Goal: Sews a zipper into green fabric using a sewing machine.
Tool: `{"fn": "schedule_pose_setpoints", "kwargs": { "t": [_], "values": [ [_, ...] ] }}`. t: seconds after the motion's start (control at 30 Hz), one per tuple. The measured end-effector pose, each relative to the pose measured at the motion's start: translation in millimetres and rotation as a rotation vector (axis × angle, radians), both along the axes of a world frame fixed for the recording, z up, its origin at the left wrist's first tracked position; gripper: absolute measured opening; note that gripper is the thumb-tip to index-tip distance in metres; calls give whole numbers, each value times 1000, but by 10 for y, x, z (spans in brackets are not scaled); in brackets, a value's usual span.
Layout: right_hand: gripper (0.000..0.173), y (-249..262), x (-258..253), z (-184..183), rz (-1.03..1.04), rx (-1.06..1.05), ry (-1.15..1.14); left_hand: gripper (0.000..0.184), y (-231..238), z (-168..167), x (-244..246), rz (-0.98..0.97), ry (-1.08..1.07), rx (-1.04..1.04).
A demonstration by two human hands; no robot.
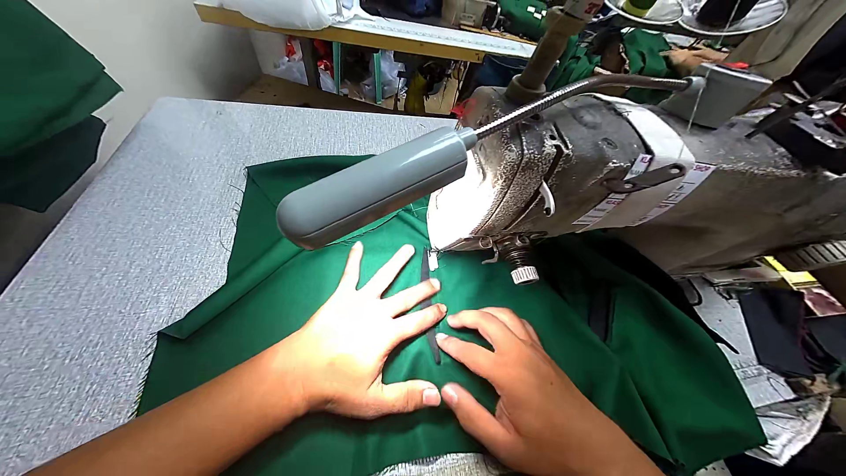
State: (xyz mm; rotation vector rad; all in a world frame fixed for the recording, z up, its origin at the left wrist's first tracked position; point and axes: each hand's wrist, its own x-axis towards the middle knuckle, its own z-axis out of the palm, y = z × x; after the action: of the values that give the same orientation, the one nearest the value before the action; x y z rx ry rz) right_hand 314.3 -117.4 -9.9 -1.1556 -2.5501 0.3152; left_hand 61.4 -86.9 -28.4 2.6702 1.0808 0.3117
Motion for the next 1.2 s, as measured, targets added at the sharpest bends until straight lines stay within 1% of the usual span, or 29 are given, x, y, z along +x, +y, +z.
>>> {"fn": "schedule_pose_setpoints", "kwargs": {
  "t": [0.07, 0.1, 0.13, 0.33, 0.53, 0.63, 0.73, 0.8, 0.83, 0.9, 0.97, 1.03, 1.1, 1.2],
  "values": [
    [69, 9, 114, -8, 89, -20, -48, 86, -64, -3, 13, 85, 39, -46],
    [75, 1, 150, -39, 118, -4, -53, 86, -88, -22, 16, 105, 33, -51],
    [77, -11, 178, -72, 137, 22, -54, 86, -104, -48, 18, 112, 15, -43],
    [80, -12, 205, -190, 160, 118, -47, 86, -103, -79, 26, 120, 5, -13],
    [82, 280, 202, -180, 216, 126, -66, 83, 95, -86, 15, 139, 15, 0],
    [82, 461, 217, -190, 257, 108, -61, 77, 230, -89, 14, 147, 8, 22],
    [80, 591, 215, -198, 283, 124, -81, 69, 329, -86, 0, 108, -3, 57],
    [80, 565, 176, -144, 271, 139, -112, 63, 285, -68, 19, 98, -25, 155],
    [82, 520, 149, -105, 251, 154, -136, 61, 212, -46, 48, 130, -36, 206],
    [87, 389, 108, -63, 201, 184, -179, 64, -27, -17, 103, 248, -10, 199],
    [90, 276, 109, -85, 174, 216, -180, 76, -207, -59, 68, 307, 21, 110],
    [89, 200, 136, -143, 177, 232, -177, 85, -258, -99, -52, 278, 36, 81],
    [89, 165, 155, -193, 191, 239, -169, 88, -251, -79, -131, 232, 29, 113],
    [87, 185, 159, -186, 200, 261, -173, 83, -210, 5, -19, 130, -59, 219]
  ]
}}
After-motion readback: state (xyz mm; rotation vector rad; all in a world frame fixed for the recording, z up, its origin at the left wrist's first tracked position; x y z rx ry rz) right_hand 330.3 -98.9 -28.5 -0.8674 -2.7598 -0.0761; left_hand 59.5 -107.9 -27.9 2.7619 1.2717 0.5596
